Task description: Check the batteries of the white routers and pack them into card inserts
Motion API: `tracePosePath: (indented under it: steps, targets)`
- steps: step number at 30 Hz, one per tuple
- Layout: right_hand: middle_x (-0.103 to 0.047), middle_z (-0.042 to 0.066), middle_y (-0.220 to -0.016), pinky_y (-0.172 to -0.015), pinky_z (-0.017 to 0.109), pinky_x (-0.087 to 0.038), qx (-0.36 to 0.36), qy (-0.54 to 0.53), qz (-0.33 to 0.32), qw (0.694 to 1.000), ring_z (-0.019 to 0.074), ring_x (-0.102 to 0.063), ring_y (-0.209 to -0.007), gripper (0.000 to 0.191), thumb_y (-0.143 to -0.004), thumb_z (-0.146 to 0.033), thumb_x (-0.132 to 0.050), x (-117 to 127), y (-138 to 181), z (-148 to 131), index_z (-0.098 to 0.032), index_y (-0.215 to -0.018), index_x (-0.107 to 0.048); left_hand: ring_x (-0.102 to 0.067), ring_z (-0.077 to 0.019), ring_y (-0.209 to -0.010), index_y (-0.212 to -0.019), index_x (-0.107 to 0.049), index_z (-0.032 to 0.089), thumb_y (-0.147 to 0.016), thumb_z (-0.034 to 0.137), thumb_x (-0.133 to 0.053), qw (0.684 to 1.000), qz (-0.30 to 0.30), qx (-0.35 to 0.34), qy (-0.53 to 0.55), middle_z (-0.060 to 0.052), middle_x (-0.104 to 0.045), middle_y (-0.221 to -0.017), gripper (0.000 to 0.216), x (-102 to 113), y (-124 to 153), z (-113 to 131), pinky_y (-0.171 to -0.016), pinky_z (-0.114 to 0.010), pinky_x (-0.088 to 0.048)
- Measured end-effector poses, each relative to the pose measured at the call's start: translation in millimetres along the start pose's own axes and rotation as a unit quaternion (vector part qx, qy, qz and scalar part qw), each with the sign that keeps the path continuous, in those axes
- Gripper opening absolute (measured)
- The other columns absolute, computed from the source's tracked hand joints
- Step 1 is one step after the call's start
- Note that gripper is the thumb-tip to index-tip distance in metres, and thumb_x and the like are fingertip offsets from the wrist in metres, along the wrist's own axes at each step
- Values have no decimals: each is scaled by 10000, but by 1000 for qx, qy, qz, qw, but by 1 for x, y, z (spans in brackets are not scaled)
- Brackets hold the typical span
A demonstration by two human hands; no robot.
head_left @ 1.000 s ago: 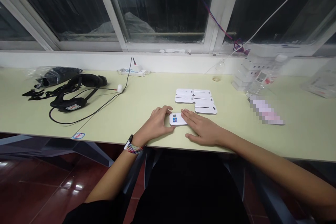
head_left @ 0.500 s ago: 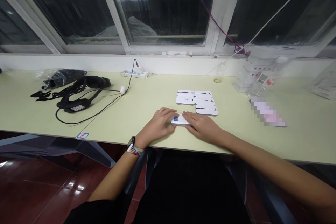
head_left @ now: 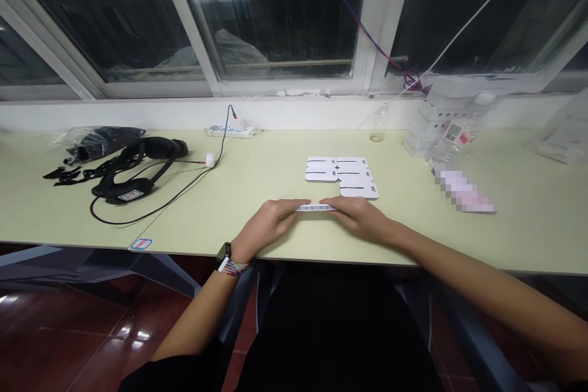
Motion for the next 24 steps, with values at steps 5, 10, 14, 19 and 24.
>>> tracePosePath:
  steps: [5, 10, 14, 19, 24]
  targets:
    - [-847, 16, -1232, -934, 412, -640, -11, -56, -9, 998, 226, -800, -1039, 329, -1135, -305, -571, 7, -3, -4, -337, -1407, -753, -765, -274, -1287, -1382, -757, 308, -1103, 302, -605, 998, 5, -5, 63, -2, -801, -1400, 318, 1, -2, 6, -1146, -434, -593]
    - [-801, 73, -1315, -965, 458, -648, -32, -58, 28, 997, 265, -775, -1134, 340, -1094, -304, -626, 10, -4, 2, -303, -1425, -708, -796, -267, -1152, -1341, -739, 298, -1058, 387, -700, 989, 17, 51, 141, -19, -818, -1296, 299, -1, -5, 2, -1042, -402, -637]
    - [-671, 136, -1500, -1081, 522, -623, 7, 3, 23, 1000, 314, -681, -1343, 523, -1065, -293, -653, 5, -4, -4, -277, -1581, -569, -819, -248, -988, -1358, -677, 284, -1012, 421, -749, 978, 48, 116, 165, -42, -794, -1234, 379, -5, -7, -7, -935, -400, -655]
    - [-607, 195, -1533, -1145, 616, -570, 48, 101, -1, 994, 374, -587, -1437, 581, -1024, -294, -706, -3, -6, -10, -230, -1580, -551, -759, -267, -1118, -1406, -627, 282, -1030, 385, -724, 990, 58, 98, 88, -54, -767, -1235, 401, -5, -7, -9, -1045, -452, -601]
    - [-662, 184, -1452, -1140, 607, -558, 51, 105, -23, 993, 365, -604, -1371, 372, -1025, -300, -702, -11, -10, -12, -209, -1384, -664, -665, -305, -1308, -1374, -618, 259, -1101, 300, -557, 996, 63, 65, 9, -93, -702, -1367, 283, -8, -6, -13, -1140, -515, -535]
Point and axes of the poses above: each hand's wrist, its own y-axis away from the middle knuckle, its own x-axis out of the back of the hand, z = x × y, the point moved 5 cm from there along -y, towards the middle knuckle
